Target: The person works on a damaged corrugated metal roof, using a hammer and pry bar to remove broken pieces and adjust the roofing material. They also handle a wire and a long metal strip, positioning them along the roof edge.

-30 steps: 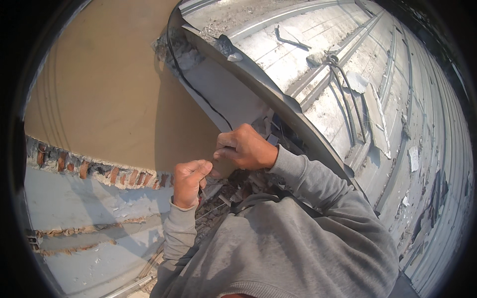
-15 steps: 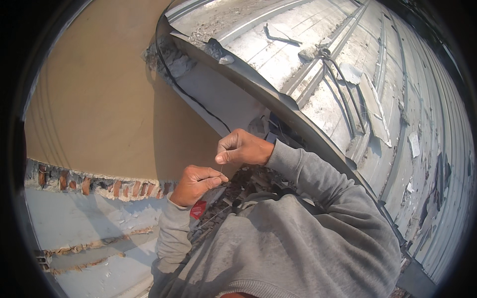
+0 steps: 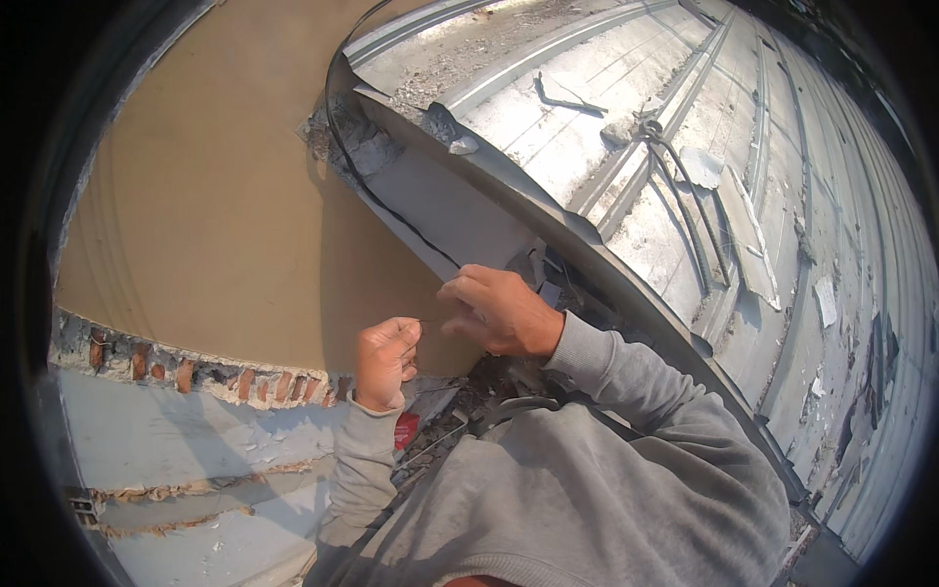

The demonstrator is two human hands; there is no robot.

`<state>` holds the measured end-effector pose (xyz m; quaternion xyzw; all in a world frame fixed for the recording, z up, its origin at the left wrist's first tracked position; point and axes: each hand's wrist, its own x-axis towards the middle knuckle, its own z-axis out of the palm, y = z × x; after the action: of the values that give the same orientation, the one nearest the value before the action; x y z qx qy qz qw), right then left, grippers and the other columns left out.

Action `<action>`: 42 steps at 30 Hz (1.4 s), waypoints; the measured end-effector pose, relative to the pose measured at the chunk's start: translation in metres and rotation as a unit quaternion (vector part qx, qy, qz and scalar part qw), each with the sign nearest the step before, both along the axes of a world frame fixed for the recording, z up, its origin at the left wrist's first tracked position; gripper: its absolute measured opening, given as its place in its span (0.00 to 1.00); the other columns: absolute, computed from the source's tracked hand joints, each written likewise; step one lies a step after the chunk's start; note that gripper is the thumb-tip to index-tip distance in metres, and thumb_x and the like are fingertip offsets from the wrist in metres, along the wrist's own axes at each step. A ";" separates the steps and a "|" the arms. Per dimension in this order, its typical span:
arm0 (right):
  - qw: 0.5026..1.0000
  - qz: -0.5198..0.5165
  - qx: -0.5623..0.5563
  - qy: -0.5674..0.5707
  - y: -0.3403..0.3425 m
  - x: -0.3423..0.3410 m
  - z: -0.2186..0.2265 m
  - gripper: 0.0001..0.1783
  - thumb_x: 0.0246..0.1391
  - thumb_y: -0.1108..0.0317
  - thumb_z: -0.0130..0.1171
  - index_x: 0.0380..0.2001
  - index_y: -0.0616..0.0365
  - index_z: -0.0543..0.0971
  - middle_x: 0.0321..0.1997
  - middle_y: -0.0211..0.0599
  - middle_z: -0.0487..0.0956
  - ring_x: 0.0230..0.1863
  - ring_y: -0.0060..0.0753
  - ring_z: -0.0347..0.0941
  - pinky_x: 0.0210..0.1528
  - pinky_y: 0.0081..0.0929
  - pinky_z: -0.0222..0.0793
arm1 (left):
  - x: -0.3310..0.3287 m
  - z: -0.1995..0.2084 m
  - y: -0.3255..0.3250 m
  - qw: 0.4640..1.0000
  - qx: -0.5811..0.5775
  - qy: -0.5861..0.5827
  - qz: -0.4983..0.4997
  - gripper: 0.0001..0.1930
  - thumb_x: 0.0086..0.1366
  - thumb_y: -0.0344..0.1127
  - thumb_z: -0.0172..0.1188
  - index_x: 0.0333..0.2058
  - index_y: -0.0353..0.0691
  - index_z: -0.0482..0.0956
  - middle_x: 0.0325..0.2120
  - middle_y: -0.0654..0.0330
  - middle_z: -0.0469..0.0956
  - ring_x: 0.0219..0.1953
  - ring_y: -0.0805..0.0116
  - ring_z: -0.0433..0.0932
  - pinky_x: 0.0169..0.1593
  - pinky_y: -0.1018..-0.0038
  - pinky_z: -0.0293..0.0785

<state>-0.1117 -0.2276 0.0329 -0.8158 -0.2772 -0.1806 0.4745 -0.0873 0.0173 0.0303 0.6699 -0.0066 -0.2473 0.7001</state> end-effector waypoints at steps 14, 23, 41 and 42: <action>0.998 0.037 0.021 0.046 -0.001 -0.020 -0.022 0.13 0.59 0.64 0.70 0.38 0.64 0.85 0.33 0.51 0.84 0.34 0.52 0.82 0.36 0.40 0.75 | -0.013 0.001 -0.020 0.864 0.201 -0.448 -0.109 0.03 0.66 0.25 0.63 0.34 0.32 0.84 0.22 0.52 0.81 0.23 0.62 0.80 0.28 0.67 0.72; 0.726 0.145 0.355 0.571 0.001 -0.029 -0.038 0.11 0.64 0.67 0.66 0.31 0.65 0.83 0.25 0.24 0.76 0.26 0.22 0.74 0.33 0.30 0.75 | -0.018 0.008 -0.020 0.642 0.360 -0.644 -0.208 0.02 0.59 0.24 0.65 0.30 0.37 0.80 0.18 0.57 0.74 0.21 0.54 0.77 0.26 0.60 0.70; 0.978 -0.133 0.162 -0.014 0.013 0.033 0.010 0.37 0.57 0.51 0.75 0.59 0.67 0.75 0.44 0.43 0.82 0.39 0.31 0.80 0.41 0.31 0.78 | 0.061 0.039 -0.045 0.965 -0.132 -0.167 0.151 0.10 0.76 0.36 0.58 0.40 0.34 0.80 0.15 0.72 0.62 0.18 0.82 0.60 0.22 0.78 0.58; 0.984 -0.124 0.111 -0.067 0.019 0.033 0.011 0.38 0.55 0.51 0.76 0.59 0.66 0.76 0.44 0.43 0.82 0.40 0.33 0.80 0.42 0.32 0.78 | 0.076 0.043 -0.050 0.954 -0.169 -0.144 0.201 0.11 0.78 0.38 0.56 0.42 0.35 0.79 0.16 0.73 0.59 0.18 0.84 0.56 0.21 0.80 0.55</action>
<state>-0.0790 -0.2087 0.0435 -0.7718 -0.1831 -0.3225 0.5165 -0.0114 -0.0322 0.0729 0.5577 -0.0143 0.0018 0.8299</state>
